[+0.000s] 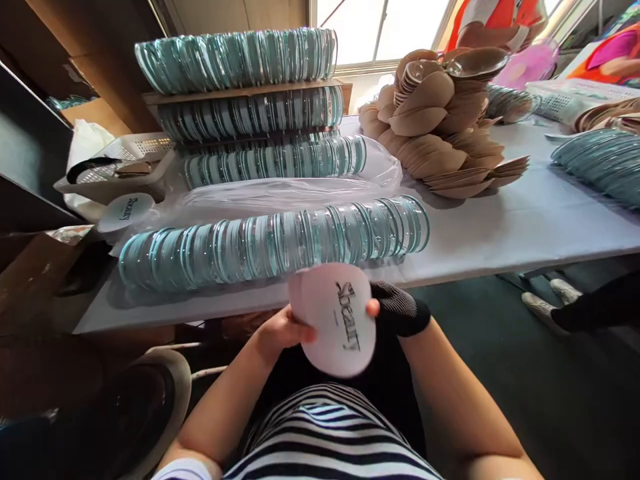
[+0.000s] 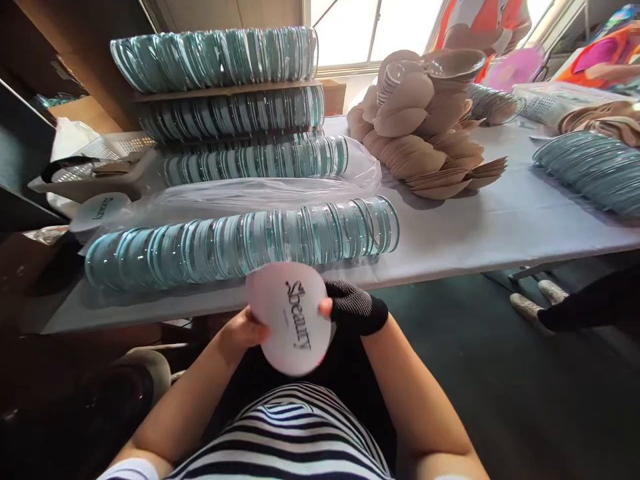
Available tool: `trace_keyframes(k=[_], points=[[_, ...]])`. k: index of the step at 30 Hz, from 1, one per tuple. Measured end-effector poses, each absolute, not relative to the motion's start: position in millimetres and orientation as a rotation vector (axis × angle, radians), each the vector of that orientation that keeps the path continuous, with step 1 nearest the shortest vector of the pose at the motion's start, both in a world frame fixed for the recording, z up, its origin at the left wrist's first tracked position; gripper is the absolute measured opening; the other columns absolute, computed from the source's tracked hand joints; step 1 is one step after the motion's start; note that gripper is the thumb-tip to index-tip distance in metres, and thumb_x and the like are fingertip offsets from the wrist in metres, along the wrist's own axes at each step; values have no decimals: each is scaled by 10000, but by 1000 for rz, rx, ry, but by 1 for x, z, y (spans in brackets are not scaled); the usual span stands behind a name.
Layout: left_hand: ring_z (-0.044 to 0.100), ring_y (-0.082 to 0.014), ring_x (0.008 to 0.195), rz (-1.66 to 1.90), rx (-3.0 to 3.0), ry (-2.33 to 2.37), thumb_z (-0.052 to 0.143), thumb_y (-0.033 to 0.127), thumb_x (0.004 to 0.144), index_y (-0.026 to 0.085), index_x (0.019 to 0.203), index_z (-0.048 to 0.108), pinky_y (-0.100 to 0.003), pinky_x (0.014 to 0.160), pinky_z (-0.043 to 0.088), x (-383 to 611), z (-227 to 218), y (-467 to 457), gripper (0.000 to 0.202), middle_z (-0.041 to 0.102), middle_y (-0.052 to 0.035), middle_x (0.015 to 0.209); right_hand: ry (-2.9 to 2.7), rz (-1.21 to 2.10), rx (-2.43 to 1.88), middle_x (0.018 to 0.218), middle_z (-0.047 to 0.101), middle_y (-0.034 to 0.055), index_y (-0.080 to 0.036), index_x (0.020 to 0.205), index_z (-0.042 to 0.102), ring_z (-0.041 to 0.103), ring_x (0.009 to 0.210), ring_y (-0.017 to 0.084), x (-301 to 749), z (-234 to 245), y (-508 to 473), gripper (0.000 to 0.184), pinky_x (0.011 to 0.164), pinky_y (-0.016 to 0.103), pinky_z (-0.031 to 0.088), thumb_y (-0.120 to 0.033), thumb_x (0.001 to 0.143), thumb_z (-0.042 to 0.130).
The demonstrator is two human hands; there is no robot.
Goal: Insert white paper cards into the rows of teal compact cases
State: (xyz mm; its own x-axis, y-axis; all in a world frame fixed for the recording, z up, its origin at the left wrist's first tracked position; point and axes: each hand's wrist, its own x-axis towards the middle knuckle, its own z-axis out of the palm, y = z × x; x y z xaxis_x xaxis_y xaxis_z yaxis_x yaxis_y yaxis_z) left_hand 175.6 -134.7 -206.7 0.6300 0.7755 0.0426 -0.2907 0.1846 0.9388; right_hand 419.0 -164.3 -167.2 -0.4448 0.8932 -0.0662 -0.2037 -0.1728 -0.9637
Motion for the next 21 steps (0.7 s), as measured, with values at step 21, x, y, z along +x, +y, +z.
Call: trace_keyframes(k=[21], points=[[682, -303, 982, 1164, 948, 873, 830, 360, 636, 107, 1060, 710, -420, 878, 545, 199, -212, -117, 508, 740, -122, 1029, -1524, 80, -1311, 1423, 515, 125, -246, 1405, 491, 463, 1342, 269, 373, -214, -170, 487, 1064, 495, 457, -254, 919, 512]])
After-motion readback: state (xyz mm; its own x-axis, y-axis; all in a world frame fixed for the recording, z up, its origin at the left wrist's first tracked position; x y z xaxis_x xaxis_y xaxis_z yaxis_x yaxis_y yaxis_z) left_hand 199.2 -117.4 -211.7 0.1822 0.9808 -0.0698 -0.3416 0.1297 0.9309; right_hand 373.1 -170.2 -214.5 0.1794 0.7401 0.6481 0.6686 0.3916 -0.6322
